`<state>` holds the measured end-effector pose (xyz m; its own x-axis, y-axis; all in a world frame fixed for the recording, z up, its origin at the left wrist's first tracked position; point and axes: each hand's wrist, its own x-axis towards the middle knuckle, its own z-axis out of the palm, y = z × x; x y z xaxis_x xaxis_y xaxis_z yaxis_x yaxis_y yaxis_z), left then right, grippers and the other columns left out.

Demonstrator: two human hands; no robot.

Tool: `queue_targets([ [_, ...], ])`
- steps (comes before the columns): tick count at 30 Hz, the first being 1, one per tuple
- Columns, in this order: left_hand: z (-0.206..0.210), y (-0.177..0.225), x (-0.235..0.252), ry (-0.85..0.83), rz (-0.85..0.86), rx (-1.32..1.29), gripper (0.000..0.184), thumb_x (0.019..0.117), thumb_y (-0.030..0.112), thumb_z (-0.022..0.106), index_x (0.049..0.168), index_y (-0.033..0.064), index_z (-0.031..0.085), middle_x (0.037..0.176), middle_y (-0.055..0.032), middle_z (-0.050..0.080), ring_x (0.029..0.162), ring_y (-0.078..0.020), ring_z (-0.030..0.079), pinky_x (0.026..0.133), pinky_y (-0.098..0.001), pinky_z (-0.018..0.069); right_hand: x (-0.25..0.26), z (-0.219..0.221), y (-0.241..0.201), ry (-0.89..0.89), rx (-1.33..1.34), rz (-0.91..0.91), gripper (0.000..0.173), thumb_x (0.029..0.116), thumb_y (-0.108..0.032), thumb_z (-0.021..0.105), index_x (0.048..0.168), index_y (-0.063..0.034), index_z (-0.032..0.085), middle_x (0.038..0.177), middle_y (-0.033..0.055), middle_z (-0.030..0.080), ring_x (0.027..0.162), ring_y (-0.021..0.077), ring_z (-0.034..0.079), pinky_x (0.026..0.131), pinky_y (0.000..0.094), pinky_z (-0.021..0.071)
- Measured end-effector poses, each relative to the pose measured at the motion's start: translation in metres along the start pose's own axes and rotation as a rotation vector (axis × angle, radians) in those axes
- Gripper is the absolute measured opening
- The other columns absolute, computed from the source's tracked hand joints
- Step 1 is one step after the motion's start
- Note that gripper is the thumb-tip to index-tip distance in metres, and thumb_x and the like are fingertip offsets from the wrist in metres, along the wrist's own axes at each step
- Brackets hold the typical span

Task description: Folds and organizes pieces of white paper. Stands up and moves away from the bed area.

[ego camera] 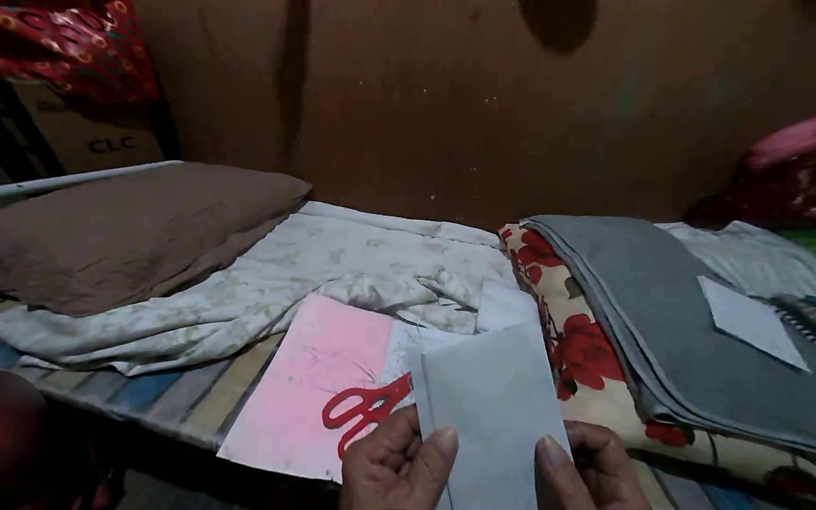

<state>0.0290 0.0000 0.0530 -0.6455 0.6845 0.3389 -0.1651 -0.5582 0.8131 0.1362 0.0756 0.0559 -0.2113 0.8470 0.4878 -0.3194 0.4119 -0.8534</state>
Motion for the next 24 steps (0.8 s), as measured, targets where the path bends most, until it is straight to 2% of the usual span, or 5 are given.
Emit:
queue_targets([
  [3, -0.001, -0.001, -0.001, 0.0, 0.047, 0.027, 0.022, 0.0945, -0.01, 0.056, 0.103, 0.0046, 0.07, 0.087, 0.0072, 0.077, 0.078, -0.0013, 0.072, 0.073, -0.022, 0.0613, -0.001, 0.0, -0.003, -0.052, 0.0, 0.042, 0.024, 0.0981, 0.008, 0.041, 0.117, -0.0077, 0.041, 0.096, -0.0174, 0.068, 0.086, -0.0086, 0.066, 0.079, 0.0164, 0.0574],
  [5, -0.002, -0.002, 0.0, 0.025, 0.087, 0.043, 0.023, 0.0942, -0.01, 0.056, 0.103, 0.0051, 0.071, 0.087, 0.0083, 0.076, 0.077, -0.0004, 0.072, 0.072, -0.0211, 0.061, -0.003, -0.005, -0.001, -0.15, -0.062, 0.007, 0.025, 0.1017, 0.004, 0.039, 0.127, 0.0052, 0.042, 0.108, -0.0129, 0.065, 0.096, -0.0097, 0.063, 0.086, 0.017, 0.0557],
  [11, -0.005, 0.0, 0.001, 0.069, 0.103, 0.014, 0.025, 0.093, -0.01, 0.059, 0.101, 0.0085, 0.074, 0.086, 0.0075, 0.077, 0.075, -0.0014, 0.072, 0.07, -0.0212, 0.0617, -0.005, -0.01, 0.003, -0.204, -0.138, -0.06, 0.022, 0.1015, 0.004, 0.043, 0.116, 0.0102, 0.059, 0.102, -0.0112, 0.071, 0.097, -0.0094, 0.065, 0.09, 0.017, 0.056],
  [16, -0.008, 0.005, 0.004, 0.073, 0.079, 0.027, 0.023, 0.0938, -0.01, 0.058, 0.101, 0.0068, 0.072, 0.084, 0.006, 0.077, 0.074, -0.0027, 0.073, 0.069, -0.0221, 0.062, -0.002, -0.015, -0.001, -0.223, -0.161, -0.017, 0.015, 0.0934, 0.008, 0.054, 0.098, 0.0055, 0.069, 0.086, -0.0079, 0.069, 0.079, -0.0063, 0.064, 0.076, 0.0157, 0.0562],
  [24, -0.006, 0.008, 0.003, 0.045, 0.037, 0.059, 0.021, 0.095, -0.01, 0.055, 0.103, 0.0033, 0.069, 0.085, 0.0056, 0.076, 0.075, -0.0031, 0.073, 0.071, -0.0228, 0.0622, -0.002, -0.016, -0.004, -0.217, -0.123, 0.042, 0.022, 0.0956, 0.009, 0.05, 0.1, -0.0022, 0.069, 0.079, -0.0161, 0.069, 0.067, -0.0087, 0.061, 0.064, 0.0133, 0.0539],
])
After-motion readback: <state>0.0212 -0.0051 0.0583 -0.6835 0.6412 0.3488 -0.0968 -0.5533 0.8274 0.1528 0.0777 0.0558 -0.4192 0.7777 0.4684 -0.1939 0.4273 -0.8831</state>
